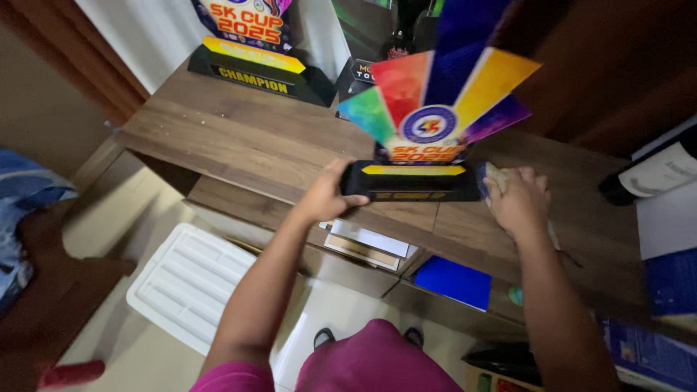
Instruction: The person wipes down several trophies and awards on a desk using a cloth, lifting and turning them to reach all sides.
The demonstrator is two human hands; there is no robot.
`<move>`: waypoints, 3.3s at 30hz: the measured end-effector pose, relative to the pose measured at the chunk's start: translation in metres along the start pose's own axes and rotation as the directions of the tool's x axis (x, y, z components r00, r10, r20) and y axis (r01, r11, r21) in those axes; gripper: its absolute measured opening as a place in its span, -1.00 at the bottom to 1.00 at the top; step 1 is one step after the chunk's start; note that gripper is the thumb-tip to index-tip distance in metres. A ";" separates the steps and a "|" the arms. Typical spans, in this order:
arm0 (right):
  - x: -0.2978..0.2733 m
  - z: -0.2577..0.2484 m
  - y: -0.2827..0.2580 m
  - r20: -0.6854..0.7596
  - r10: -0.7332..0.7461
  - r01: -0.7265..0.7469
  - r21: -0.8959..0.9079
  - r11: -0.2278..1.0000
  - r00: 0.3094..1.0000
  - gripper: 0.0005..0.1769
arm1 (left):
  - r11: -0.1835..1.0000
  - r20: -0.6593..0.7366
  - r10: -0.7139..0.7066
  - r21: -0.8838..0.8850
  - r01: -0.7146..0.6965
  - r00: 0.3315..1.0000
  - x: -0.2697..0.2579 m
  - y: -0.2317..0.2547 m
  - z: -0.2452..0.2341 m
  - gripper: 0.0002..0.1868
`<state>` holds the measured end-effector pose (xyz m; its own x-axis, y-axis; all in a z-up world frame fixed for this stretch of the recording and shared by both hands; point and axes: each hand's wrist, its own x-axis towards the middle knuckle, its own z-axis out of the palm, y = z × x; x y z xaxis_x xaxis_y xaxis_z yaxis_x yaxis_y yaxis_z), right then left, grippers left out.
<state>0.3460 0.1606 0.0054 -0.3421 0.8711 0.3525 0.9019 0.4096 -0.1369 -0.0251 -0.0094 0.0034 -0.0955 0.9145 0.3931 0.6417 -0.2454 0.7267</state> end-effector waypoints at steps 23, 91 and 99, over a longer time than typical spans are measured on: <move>-0.018 0.038 -0.112 0.224 -0.007 -0.169 0.755 0.634 0.975 -0.57 | 0.996 -0.321 -0.090 -0.047 0.079 0.943 -0.062 0.057 0.035 -0.24; -0.082 -0.066 -0.253 -0.097 -0.514 0.520 0.267 0.811 0.852 -0.59 | 0.980 -0.300 -0.019 0.185 0.078 0.954 -0.096 0.034 -0.015 -0.29; -0.078 -0.081 -0.256 -0.089 -0.531 0.538 0.191 0.821 0.842 -0.58 | 0.985 -0.293 -0.001 0.162 0.051 0.956 -0.093 0.036 -0.020 -0.34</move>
<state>0.1629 -0.0340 0.0875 -0.7440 0.4920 0.4520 0.5063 0.8567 -0.0991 -0.0084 -0.1096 0.0050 -0.3153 0.7803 0.5401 0.7508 -0.1430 0.6449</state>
